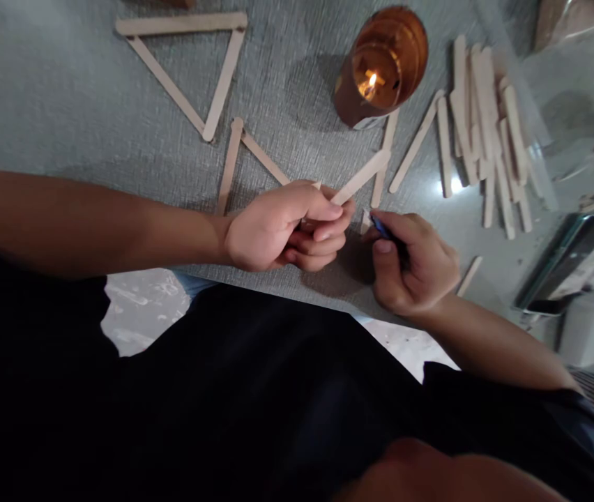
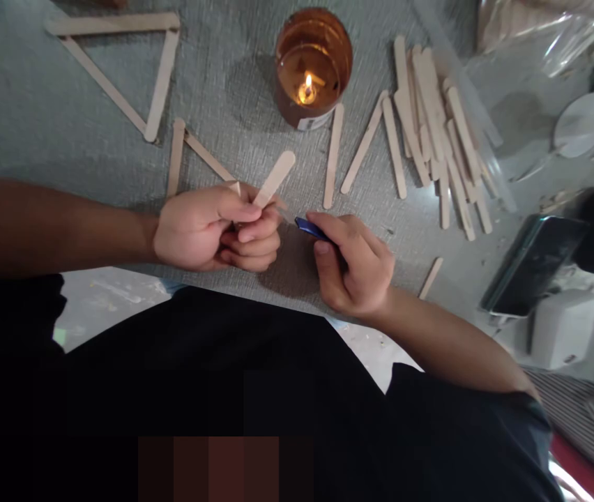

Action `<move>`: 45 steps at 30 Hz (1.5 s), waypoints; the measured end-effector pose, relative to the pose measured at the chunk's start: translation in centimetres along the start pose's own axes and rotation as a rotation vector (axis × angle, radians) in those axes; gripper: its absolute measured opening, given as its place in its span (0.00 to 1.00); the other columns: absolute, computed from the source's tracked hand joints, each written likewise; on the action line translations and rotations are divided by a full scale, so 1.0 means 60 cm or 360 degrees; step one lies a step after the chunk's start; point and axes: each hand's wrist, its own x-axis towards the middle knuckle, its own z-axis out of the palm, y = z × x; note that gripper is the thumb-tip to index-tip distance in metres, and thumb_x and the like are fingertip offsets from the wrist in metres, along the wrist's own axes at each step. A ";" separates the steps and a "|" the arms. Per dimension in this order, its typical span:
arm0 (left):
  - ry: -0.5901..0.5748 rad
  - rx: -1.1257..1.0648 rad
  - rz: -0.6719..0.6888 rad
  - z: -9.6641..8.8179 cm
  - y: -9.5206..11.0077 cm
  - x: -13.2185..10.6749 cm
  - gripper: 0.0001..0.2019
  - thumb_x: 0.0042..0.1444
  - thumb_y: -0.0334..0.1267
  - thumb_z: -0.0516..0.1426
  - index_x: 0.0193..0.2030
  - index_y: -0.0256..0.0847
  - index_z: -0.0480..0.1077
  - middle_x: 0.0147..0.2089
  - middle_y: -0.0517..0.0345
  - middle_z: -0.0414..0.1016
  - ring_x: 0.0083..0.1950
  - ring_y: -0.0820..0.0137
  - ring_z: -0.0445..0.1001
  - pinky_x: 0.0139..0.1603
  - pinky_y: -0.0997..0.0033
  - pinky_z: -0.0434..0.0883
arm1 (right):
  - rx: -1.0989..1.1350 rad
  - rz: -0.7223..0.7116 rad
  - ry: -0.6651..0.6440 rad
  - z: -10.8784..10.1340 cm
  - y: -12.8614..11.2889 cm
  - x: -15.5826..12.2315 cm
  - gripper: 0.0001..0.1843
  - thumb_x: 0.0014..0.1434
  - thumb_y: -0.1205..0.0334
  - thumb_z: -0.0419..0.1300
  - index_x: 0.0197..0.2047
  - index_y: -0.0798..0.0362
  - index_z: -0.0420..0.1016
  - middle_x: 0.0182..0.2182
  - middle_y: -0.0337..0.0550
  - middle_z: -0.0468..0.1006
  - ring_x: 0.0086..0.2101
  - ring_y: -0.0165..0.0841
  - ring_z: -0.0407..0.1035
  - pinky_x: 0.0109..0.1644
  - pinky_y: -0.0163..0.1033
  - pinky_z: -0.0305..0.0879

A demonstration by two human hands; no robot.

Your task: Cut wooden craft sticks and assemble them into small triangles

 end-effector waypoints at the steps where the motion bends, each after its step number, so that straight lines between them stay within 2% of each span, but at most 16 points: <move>1: 0.0002 0.0003 0.0002 0.000 -0.001 0.001 0.24 0.69 0.45 0.58 0.23 0.40 0.58 0.19 0.67 0.43 0.19 0.80 0.44 0.18 0.77 0.46 | -0.0009 0.0002 -0.0001 0.001 0.000 0.000 0.24 0.67 0.71 0.62 0.65 0.54 0.79 0.41 0.45 0.85 0.37 0.31 0.80 0.42 0.37 0.78; 7: -0.0032 0.0072 0.0046 0.001 -0.001 0.003 0.27 0.70 0.52 0.57 0.24 0.41 0.56 0.20 0.68 0.41 0.19 0.81 0.44 0.19 0.79 0.50 | -0.0023 -0.0011 -0.0053 0.002 -0.001 0.002 0.23 0.69 0.71 0.61 0.65 0.53 0.78 0.42 0.45 0.85 0.37 0.31 0.80 0.43 0.36 0.79; 13: -0.0028 0.0114 0.0059 -0.004 0.004 0.004 0.25 0.74 0.48 0.48 0.24 0.41 0.59 0.21 0.65 0.44 0.20 0.78 0.46 0.20 0.76 0.52 | -0.0023 0.0014 -0.0061 0.003 0.002 0.002 0.22 0.69 0.71 0.62 0.65 0.53 0.78 0.42 0.44 0.85 0.37 0.30 0.80 0.44 0.35 0.79; 17: -0.0100 0.0184 0.0150 -0.015 -0.001 0.004 0.22 0.74 0.48 0.55 0.29 0.40 0.66 0.23 0.64 0.52 0.23 0.76 0.55 0.24 0.71 0.59 | -0.0042 0.0020 -0.0048 0.003 0.004 0.004 0.21 0.70 0.69 0.62 0.64 0.53 0.78 0.41 0.44 0.85 0.37 0.30 0.81 0.45 0.35 0.80; 19: -0.0067 0.0258 0.0180 -0.017 -0.006 0.004 0.20 0.75 0.48 0.56 0.31 0.40 0.69 0.26 0.62 0.59 0.26 0.74 0.62 0.29 0.69 0.65 | -0.0073 0.0006 -0.0053 0.002 0.005 0.004 0.21 0.71 0.68 0.61 0.65 0.52 0.78 0.41 0.44 0.85 0.37 0.31 0.81 0.44 0.35 0.81; 21: 0.0036 0.0376 0.0207 -0.013 -0.010 0.003 0.22 0.74 0.53 0.56 0.33 0.40 0.72 0.26 0.60 0.64 0.28 0.72 0.67 0.31 0.68 0.69 | -0.0090 -0.0014 -0.0052 0.001 0.006 0.003 0.22 0.71 0.67 0.61 0.66 0.51 0.78 0.41 0.44 0.85 0.37 0.31 0.81 0.44 0.35 0.81; 25: 0.0242 0.0736 0.0299 0.001 -0.015 0.000 0.24 0.71 0.62 0.57 0.37 0.41 0.74 0.24 0.58 0.72 0.26 0.71 0.72 0.27 0.69 0.70 | -0.0108 0.0003 -0.0030 0.000 0.007 0.000 0.23 0.71 0.67 0.60 0.67 0.51 0.78 0.41 0.44 0.85 0.36 0.31 0.80 0.41 0.35 0.80; 28: 0.0328 0.0988 0.0409 0.008 -0.018 -0.006 0.21 0.74 0.57 0.56 0.40 0.41 0.75 0.25 0.59 0.77 0.24 0.73 0.73 0.27 0.71 0.70 | -0.0119 0.0014 -0.0045 0.000 0.005 0.000 0.22 0.72 0.66 0.61 0.66 0.51 0.79 0.39 0.44 0.84 0.34 0.30 0.79 0.39 0.35 0.79; 34: 0.0450 0.1512 0.0540 0.009 -0.020 -0.014 0.18 0.78 0.48 0.52 0.43 0.41 0.76 0.31 0.60 0.84 0.30 0.75 0.80 0.35 0.72 0.74 | -0.0071 -0.0034 -0.0078 -0.001 0.003 0.003 0.23 0.71 0.68 0.61 0.67 0.52 0.79 0.39 0.43 0.83 0.33 0.28 0.77 0.37 0.32 0.77; 38: 0.0513 0.1629 0.0561 0.011 -0.021 -0.014 0.17 0.78 0.46 0.51 0.42 0.41 0.76 0.32 0.60 0.86 0.32 0.74 0.81 0.38 0.71 0.74 | -0.0105 0.0001 -0.0110 -0.003 0.001 0.003 0.22 0.72 0.67 0.59 0.66 0.52 0.79 0.39 0.43 0.84 0.33 0.28 0.77 0.37 0.33 0.77; 45: 0.0519 0.1663 0.0608 0.012 -0.022 -0.012 0.17 0.78 0.43 0.50 0.41 0.42 0.75 0.31 0.61 0.86 0.31 0.74 0.81 0.37 0.69 0.75 | -0.0074 -0.0021 -0.0155 -0.006 -0.005 0.014 0.21 0.71 0.70 0.59 0.64 0.53 0.80 0.38 0.43 0.83 0.32 0.27 0.76 0.37 0.32 0.75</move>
